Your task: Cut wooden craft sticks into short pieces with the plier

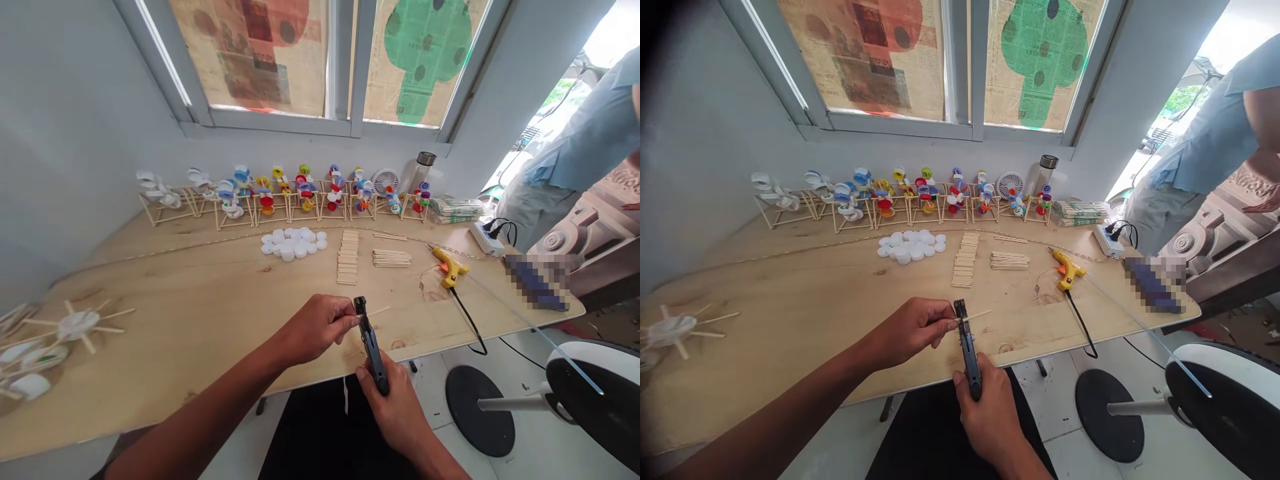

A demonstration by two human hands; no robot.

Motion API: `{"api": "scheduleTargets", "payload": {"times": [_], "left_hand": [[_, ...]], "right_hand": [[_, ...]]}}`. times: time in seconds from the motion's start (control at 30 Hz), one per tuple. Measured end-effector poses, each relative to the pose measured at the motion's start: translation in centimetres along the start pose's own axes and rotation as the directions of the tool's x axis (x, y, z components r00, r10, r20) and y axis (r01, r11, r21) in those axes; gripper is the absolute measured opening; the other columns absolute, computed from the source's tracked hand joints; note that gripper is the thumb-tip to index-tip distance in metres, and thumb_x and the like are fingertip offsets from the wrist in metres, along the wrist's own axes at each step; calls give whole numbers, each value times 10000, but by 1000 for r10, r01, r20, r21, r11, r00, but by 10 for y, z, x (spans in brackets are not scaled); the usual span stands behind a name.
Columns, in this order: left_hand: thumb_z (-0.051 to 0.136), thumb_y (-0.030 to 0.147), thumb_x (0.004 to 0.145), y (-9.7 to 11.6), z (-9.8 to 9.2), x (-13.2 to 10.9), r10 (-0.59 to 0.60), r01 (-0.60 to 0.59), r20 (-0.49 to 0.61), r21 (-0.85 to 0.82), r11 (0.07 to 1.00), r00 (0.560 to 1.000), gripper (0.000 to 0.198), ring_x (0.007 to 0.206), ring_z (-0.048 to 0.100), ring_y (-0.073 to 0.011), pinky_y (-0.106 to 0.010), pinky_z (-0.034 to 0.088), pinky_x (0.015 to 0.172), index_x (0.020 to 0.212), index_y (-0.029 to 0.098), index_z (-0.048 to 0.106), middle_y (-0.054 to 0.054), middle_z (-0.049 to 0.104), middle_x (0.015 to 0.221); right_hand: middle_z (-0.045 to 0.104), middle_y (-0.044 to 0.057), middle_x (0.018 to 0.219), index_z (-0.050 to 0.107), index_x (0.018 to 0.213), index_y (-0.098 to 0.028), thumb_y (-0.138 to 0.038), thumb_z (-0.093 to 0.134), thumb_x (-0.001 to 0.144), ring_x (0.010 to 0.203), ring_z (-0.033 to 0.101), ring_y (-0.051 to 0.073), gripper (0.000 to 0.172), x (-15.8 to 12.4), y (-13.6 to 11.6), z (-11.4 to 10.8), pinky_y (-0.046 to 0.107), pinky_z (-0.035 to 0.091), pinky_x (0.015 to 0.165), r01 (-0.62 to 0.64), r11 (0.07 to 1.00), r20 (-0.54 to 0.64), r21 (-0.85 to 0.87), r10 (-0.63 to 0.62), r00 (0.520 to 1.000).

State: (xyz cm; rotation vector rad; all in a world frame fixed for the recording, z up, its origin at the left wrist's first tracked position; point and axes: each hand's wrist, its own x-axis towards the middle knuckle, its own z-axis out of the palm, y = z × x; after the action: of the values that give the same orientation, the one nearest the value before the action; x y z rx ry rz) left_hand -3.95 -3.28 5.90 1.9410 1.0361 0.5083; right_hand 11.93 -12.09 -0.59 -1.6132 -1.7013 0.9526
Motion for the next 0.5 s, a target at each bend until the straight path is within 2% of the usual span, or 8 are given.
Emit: {"api": "scheduleTargets", "payload": {"times": [0.3, 0.4, 0.5], "left_hand": [[451, 309, 824, 2, 6, -6, 0, -2, -123, -14, 1000, 992, 253, 453, 439, -75, -188, 327, 494, 637, 164, 541, 40, 527, 511], [453, 349, 824, -3, 10, -8, -81, 44, -188, -197, 980, 979, 251, 461, 470, -77, -193, 364, 495, 680, 160, 535, 26, 568, 564], [477, 380, 811, -10, 15, -9, -216, 89, -206, -492, 866, 954, 236, 464, 498, -88, -197, 364, 450, 752, 153, 505, 1, 596, 604]], "right_hand": [[445, -42, 550, 427, 657, -203, -429, 432, 824, 514, 418, 118, 282, 4, -3, 0, 222, 329, 504, -35, 999, -5, 30, 35, 999], [433, -48, 548, 424, 666, -201, -407, 441, 825, 503, 414, 107, 261, 4, -6, -1, 211, 335, 491, -61, 994, 23, 90, 59, 998], [371, -68, 507, 413, 666, -204, -399, 446, 826, 446, 372, 90, 255, 3, -6, -3, 196, 316, 433, -110, 982, 67, 155, 101, 993]]}}
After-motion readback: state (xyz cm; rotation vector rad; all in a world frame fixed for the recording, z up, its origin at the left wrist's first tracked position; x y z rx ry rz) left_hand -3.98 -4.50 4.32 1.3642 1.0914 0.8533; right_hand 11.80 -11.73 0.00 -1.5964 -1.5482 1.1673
